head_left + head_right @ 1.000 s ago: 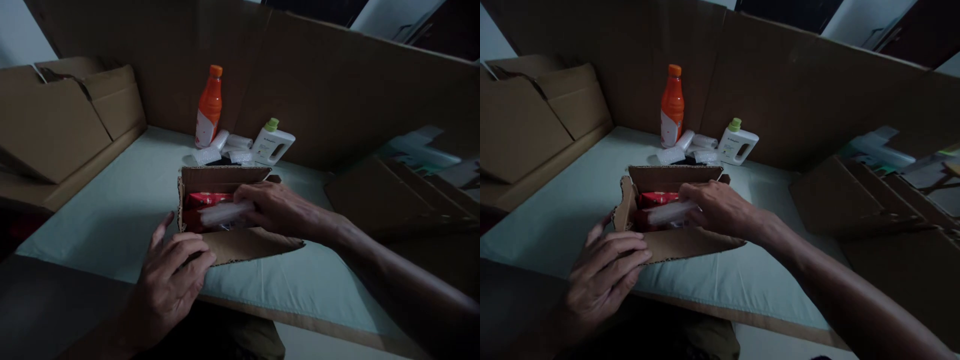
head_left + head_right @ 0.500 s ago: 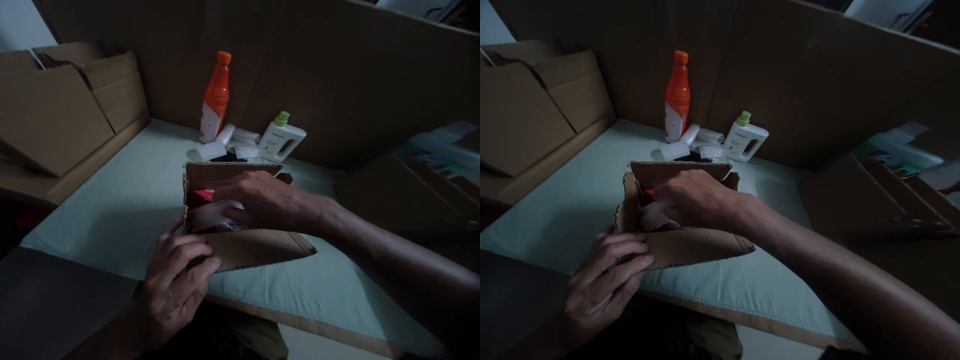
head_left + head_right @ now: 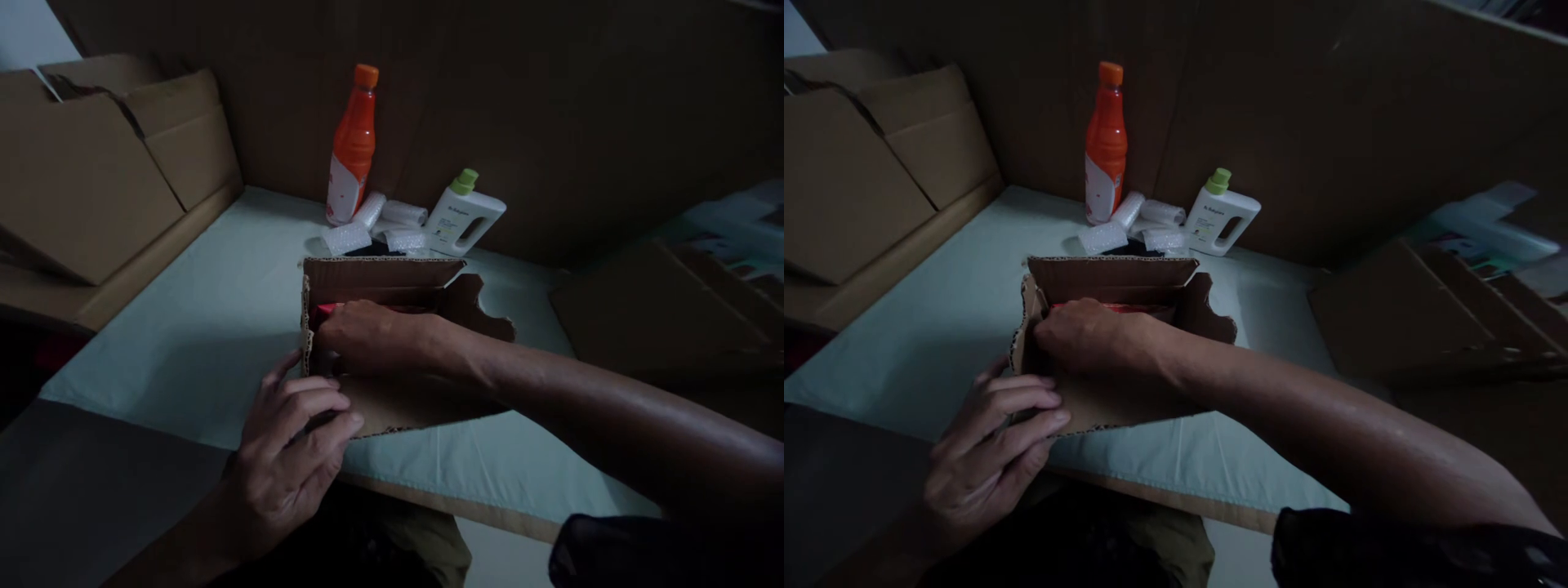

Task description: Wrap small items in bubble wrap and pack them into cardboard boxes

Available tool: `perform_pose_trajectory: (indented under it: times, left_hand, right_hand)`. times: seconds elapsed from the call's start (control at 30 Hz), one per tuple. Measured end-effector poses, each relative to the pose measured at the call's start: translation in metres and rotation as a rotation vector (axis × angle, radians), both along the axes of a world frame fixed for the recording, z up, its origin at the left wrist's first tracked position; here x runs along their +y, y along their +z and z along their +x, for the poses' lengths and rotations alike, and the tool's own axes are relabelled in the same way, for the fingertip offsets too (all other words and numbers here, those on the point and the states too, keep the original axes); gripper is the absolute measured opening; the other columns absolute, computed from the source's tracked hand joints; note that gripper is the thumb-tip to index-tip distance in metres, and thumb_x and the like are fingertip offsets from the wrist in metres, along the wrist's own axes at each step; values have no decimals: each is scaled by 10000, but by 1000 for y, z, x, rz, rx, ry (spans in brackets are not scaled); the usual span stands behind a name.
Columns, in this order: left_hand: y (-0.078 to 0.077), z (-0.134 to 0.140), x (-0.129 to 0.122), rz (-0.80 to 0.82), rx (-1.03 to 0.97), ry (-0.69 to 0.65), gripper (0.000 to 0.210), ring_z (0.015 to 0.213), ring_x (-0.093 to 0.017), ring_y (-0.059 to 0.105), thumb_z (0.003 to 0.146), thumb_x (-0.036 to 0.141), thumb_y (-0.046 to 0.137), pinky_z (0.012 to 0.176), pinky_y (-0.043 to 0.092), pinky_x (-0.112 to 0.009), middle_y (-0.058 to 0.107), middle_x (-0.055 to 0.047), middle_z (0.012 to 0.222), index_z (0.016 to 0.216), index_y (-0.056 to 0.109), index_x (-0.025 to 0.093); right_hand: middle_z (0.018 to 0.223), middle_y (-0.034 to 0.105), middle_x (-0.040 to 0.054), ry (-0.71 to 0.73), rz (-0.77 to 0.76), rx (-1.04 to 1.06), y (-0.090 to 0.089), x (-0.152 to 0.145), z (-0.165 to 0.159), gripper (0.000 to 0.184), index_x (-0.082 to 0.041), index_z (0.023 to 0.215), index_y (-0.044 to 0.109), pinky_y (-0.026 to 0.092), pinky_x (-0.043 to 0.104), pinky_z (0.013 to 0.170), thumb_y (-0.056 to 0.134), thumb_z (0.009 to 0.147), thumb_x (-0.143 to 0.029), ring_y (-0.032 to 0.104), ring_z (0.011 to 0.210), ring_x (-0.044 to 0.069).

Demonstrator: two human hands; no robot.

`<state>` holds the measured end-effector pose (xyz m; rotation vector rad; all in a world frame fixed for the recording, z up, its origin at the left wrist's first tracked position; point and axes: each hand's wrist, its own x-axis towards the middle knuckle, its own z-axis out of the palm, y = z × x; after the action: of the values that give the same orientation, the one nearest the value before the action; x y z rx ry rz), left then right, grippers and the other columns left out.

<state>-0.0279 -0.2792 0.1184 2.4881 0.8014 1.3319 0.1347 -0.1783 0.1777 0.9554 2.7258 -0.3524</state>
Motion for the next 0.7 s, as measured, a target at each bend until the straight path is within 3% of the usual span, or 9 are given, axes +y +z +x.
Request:
perform_pose_trajectory:
  times: [0.1,0.17,0.23,0.33,0.4,0.47,0.5,0.6,0.7]
  left_hand:
    - [1,0,-2,8,-11,4,347,1087,-216,663,838,11,634,1144,426,-498,708,-61,1051,1126,680,199]
    - [0,-1,-6,14,-64,33,445,1110,-228,651,823,15,642,1140,436,-515,672,-64,1103,1219,648,220]
    - [-6,-3,-11,16,-192,101,588,1139,-244,633,810,23,642,1129,454,-537,622,-70,1172,1347,584,254]
    - [-22,-7,-15,-72,-374,246,683,1189,-271,611,825,75,650,1095,491,-539,592,-89,1267,1459,497,278]
    - [-36,-9,-14,-227,-378,311,691,1266,-298,578,857,155,667,1097,491,-529,577,-117,1364,1501,443,267]
    - [-49,-8,-11,-406,-332,305,744,1345,-310,530,888,240,665,1117,475,-515,513,-144,1481,1557,341,264]
    - [-55,-7,-9,-485,-315,280,783,1373,-310,510,899,272,658,1123,470,-506,473,-155,1526,1581,275,266]
    - [-71,-1,0,-613,-288,212,808,1374,-300,516,903,345,655,1116,471,-482,462,-178,1526,1580,225,247]
    - [-78,9,10,-686,-253,190,628,1286,-287,582,905,398,648,1107,467,-478,585,-160,1367,1448,402,204]
  right_hand:
    - [919,771,64,-49,-86,18,23,-4,12,162,-148,989,770,470,252,647,628,913,-126,700,770,174]
    - [990,770,32,-110,-60,163,45,-16,32,177,-178,1054,761,487,245,705,640,928,-154,698,830,159]
    - [1041,766,20,-254,66,376,62,-37,64,199,-205,1113,749,511,257,754,637,950,-230,699,867,155]
    - [995,771,32,-696,429,687,64,-82,125,193,-251,1054,766,535,322,776,676,927,-366,706,860,181]
    - [959,771,51,-1054,563,837,43,-114,162,192,-285,1002,769,538,396,786,718,887,-429,711,867,221]
    - [1040,759,91,-1254,473,980,7,-138,185,258,-265,1018,753,547,449,832,765,836,-447,701,963,269]
    - [1113,743,109,-1285,342,1009,-15,-145,189,338,-256,1083,732,548,456,852,771,823,-468,689,1004,277]
    - [1269,681,132,-1159,62,1072,-73,-147,172,595,-243,1270,614,562,452,877,775,778,-535,660,1100,288]
    - [1215,693,139,-1036,15,1080,-102,-125,141,532,-195,1192,610,547,438,908,717,821,-562,653,1083,280]
